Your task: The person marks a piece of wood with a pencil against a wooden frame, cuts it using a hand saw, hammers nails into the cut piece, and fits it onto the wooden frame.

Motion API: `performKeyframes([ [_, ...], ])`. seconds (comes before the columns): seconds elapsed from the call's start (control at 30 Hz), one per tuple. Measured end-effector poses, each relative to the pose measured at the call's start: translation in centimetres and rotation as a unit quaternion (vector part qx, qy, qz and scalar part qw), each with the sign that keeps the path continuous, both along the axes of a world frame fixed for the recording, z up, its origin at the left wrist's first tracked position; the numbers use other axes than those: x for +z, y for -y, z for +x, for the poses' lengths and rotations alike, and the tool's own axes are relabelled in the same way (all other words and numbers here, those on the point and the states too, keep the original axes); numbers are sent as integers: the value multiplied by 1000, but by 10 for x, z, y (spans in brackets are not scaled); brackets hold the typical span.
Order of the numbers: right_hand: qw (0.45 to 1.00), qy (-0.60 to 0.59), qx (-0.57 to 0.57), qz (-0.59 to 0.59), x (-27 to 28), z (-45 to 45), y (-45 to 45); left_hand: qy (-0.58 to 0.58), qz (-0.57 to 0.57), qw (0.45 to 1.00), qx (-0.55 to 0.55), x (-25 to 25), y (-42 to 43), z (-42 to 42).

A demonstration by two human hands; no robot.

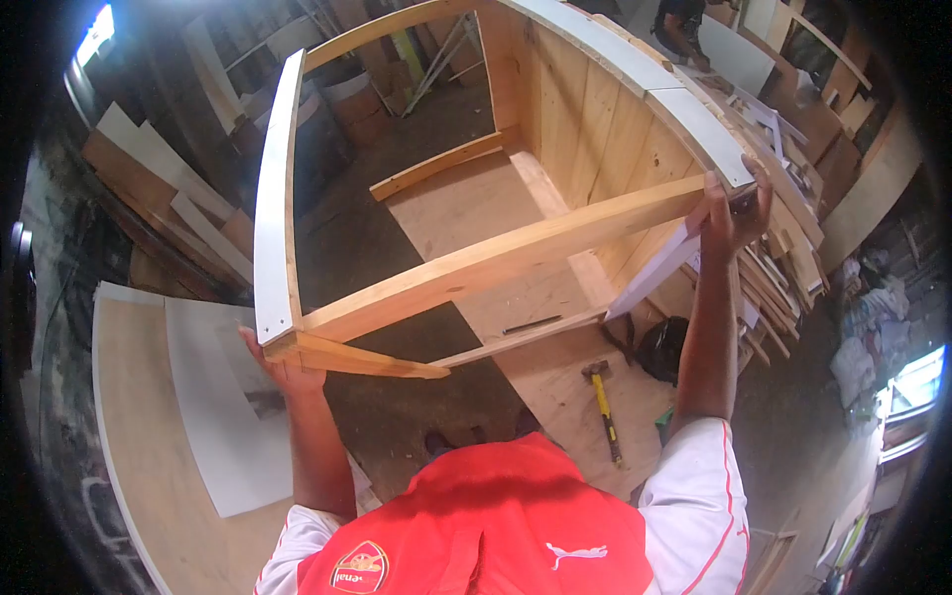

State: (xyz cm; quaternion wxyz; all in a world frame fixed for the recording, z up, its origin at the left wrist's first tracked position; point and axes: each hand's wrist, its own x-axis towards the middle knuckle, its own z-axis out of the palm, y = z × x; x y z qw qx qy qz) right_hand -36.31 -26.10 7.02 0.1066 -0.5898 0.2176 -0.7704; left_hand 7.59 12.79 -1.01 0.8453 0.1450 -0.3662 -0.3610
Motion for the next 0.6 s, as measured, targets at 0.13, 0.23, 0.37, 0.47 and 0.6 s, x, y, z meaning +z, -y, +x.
performKeyframes([
  [0.13,1000,4,-3,12,1,9,-14,44,10,999,-15,-4,-4,24],
  [0.23,1000,21,-4,5,1,13,-21,61,7,998,-12,-5,-4,34],
  [0.37,1000,-12,-16,22,3,9,-22,37,-5,999,-33,5,-3,31],
  [0.47,999,-21,2,36,2,6,-21,-19,-15,999,-29,7,1,23],
  [0.6,997,-55,-13,53,5,5,-25,-56,-46,996,-51,15,3,17],
])
